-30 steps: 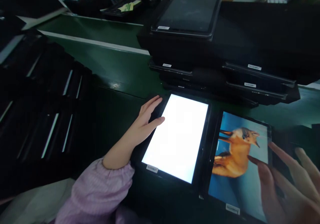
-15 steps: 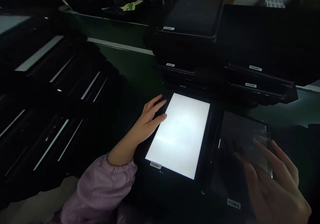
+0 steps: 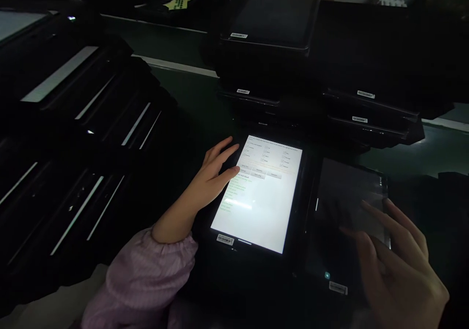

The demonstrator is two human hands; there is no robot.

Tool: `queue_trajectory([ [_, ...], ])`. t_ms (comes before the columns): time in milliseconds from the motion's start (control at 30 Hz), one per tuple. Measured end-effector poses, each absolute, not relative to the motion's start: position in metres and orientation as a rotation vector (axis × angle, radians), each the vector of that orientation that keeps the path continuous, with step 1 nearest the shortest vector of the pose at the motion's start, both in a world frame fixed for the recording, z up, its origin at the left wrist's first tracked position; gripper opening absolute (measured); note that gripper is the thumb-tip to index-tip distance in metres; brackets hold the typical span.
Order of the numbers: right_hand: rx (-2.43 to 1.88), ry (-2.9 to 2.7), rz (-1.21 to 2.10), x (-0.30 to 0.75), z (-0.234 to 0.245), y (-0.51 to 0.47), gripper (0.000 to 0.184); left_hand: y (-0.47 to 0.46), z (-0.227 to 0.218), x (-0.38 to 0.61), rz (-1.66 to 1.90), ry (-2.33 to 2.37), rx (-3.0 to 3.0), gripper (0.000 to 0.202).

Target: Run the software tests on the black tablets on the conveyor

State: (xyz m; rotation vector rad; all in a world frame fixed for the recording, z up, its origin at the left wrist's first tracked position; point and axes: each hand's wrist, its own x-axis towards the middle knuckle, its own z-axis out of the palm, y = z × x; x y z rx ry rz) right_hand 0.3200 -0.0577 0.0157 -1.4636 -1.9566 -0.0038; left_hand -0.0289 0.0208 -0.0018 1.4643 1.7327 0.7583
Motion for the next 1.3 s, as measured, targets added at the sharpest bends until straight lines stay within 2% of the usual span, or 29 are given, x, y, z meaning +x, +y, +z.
queue_trajectory([
  [833, -1.488, -1.745, -0.011, 0.326, 0.015, -0.051, 0.011, 0.023, 0.001, -0.025, 0.682, 1.812, 1.495, 0.063],
  [1033, -1.434, -2.053, -0.020, 0.317, 0.009, -0.047, 0.019, 0.021, -0.007, -0.028, 0.778, 1.823, 1.522, 0.058],
  [1167, -1.388, -2.186, 0.016, 0.298, 0.002, -0.047, 0.027, 0.020, -0.004, -0.029, 0.720, 1.831, 1.516, 0.061],
  [1300, -1.462, -2.117, -0.003, 0.295, 0.002, -0.046, 0.024, 0.021, -0.009, -0.032, 0.752, 1.859, 1.528, 0.059],
])
